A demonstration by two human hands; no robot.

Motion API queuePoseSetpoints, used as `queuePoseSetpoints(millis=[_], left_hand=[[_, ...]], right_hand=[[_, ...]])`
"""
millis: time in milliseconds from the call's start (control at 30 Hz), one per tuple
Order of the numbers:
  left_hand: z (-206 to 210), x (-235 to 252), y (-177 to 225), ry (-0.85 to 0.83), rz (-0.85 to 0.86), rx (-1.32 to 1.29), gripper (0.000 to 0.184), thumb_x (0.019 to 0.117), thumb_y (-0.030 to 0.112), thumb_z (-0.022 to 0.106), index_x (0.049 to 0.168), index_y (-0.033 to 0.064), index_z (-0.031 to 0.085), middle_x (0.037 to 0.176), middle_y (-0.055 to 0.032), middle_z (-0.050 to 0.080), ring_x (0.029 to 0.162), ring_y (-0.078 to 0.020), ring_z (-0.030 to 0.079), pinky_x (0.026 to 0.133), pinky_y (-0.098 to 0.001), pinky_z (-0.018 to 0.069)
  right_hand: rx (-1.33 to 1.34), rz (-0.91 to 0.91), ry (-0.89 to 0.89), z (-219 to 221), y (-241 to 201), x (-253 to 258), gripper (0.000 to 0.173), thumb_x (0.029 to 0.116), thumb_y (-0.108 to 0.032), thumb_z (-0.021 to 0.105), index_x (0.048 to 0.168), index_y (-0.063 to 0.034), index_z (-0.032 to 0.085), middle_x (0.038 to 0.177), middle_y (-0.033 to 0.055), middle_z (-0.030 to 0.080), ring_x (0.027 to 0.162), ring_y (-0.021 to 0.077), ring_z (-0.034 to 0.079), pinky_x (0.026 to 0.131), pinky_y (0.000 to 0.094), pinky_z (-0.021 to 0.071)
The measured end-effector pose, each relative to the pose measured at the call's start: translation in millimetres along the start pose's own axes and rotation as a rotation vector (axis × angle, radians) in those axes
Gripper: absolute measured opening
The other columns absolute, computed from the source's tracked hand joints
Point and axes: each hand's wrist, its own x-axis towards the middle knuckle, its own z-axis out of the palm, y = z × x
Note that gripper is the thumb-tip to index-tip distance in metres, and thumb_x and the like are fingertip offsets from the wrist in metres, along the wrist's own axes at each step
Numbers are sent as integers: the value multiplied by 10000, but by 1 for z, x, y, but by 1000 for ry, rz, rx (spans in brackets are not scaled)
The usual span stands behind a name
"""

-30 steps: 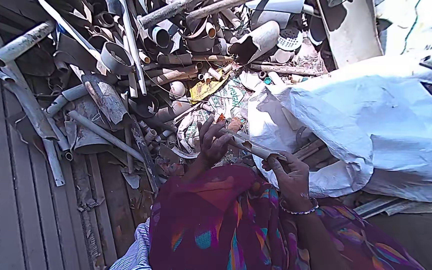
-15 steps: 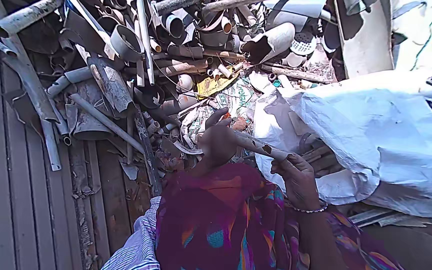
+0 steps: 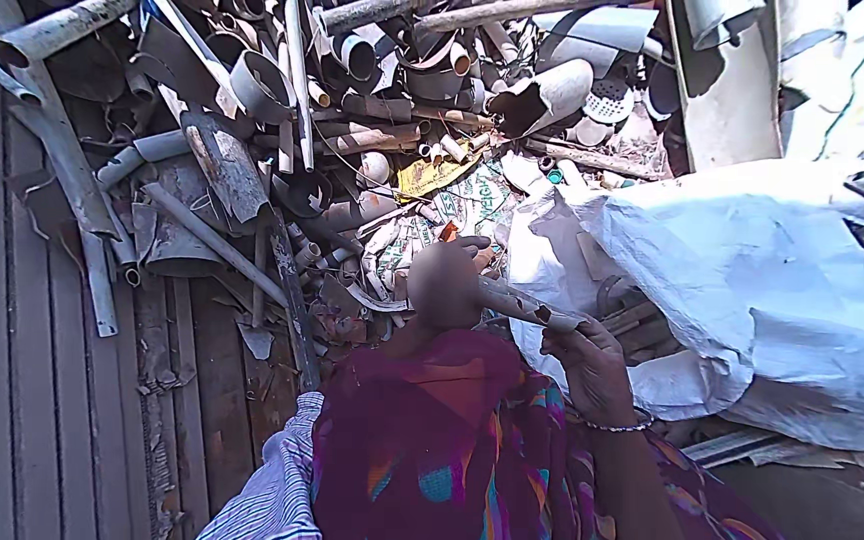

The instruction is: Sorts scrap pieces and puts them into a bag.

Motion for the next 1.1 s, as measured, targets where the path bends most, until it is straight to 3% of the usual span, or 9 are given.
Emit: queuePoseSetpoints(millis=[133, 200, 300, 400, 667, 733, 833, 933, 1100], left_hand=[[5, 3, 4, -23, -44, -140, 410, 933, 132, 678, 1300, 22, 533, 1191, -153, 660, 1141, -231, 638, 1009, -368, 525], [9, 7, 10, -28, -70, -165, 349, 941, 142, 681, 1247, 34, 552, 1150, -120, 673, 1128, -187, 645, 1002, -324, 525], [22, 10, 9, -53, -61, -263, 251, 863, 50, 668, 1087, -61, 645, 1043, -187, 714, 1033, -237, 688, 945, -348, 555], [34, 24, 25, -170, -167, -421, 221, 830, -50, 611, 1027, -128, 674, 1027, -228, 719, 1018, -250, 700, 946, -356, 554], [24, 47, 41, -418, -193, -574, 376, 888, -17, 598, 1224, -186, 580, 1187, -278, 657, 1111, -231, 655, 999, -321, 517], [15, 44, 31, -328, -326, -604, 402, 899, -29, 662, 1259, -158, 537, 1151, -180, 684, 1042, -138, 675, 933, -283, 557], [1, 42, 23, -103, -686, -619, 435, 866, -108, 661, 1239, 10, 469, 1035, -9, 699, 897, -69, 704, 841, -264, 601], [-6, 37, 17, 28, -951, -607, 384, 882, -102, 631, 1178, 83, 472, 945, 7, 711, 833, -93, 724, 810, -286, 620], [-6, 35, 20, 119, -1174, -502, 285, 918, -74, 645, 1087, 83, 479, 853, 16, 677, 745, -77, 701, 733, -271, 619]], right_hand=[[41, 75, 31, -2, 3, 3, 308, 998, 88, 365, 967, -44, 641, 754, 12, 740, 610, 68, 685, 601, 200, 587], [73, 123, 57, -3, 6, 6, 329, 999, 77, 333, 953, -56, 630, 739, 8, 728, 595, 65, 674, 582, 197, 579], [133, 233, 122, -5, 10, 11, 312, 1025, 41, 290, 999, -56, 586, 732, 14, 709, 581, 70, 665, 547, 194, 564], [167, 326, 200, -6, 11, 14, 271, 1050, -4, 285, 1023, -47, 551, 726, 35, 686, 563, 75, 647, 517, 194, 544], [189, 350, 208, -5, 8, 14, 315, 1080, -72, 294, 981, -44, 592, 705, 35, 689, 559, 81, 648, 527, 196, 543], [204, 310, 179, -5, 5, 13, 330, 1083, -70, 285, 947, -56, 586, 694, 24, 686, 560, 73, 651, 526, 188, 542], [202, 239, 107, -5, 1, 10, 454, 1114, -160, 226, 918, -86, 629, 690, 0, 709, 566, 64, 659, 546, 191, 550], [172, 203, 52, -6, 1, 9, 524, 1119, -211, 183, 887, -97, 639, 701, -9, 713, 586, 64, 665, 564, 195, 554], [125, 181, 87, -4, 2, 10, 486, 1123, -175, 228, 854, -105, 627, 676, -25, 676, 572, 55, 637, 552, 189, 540]])
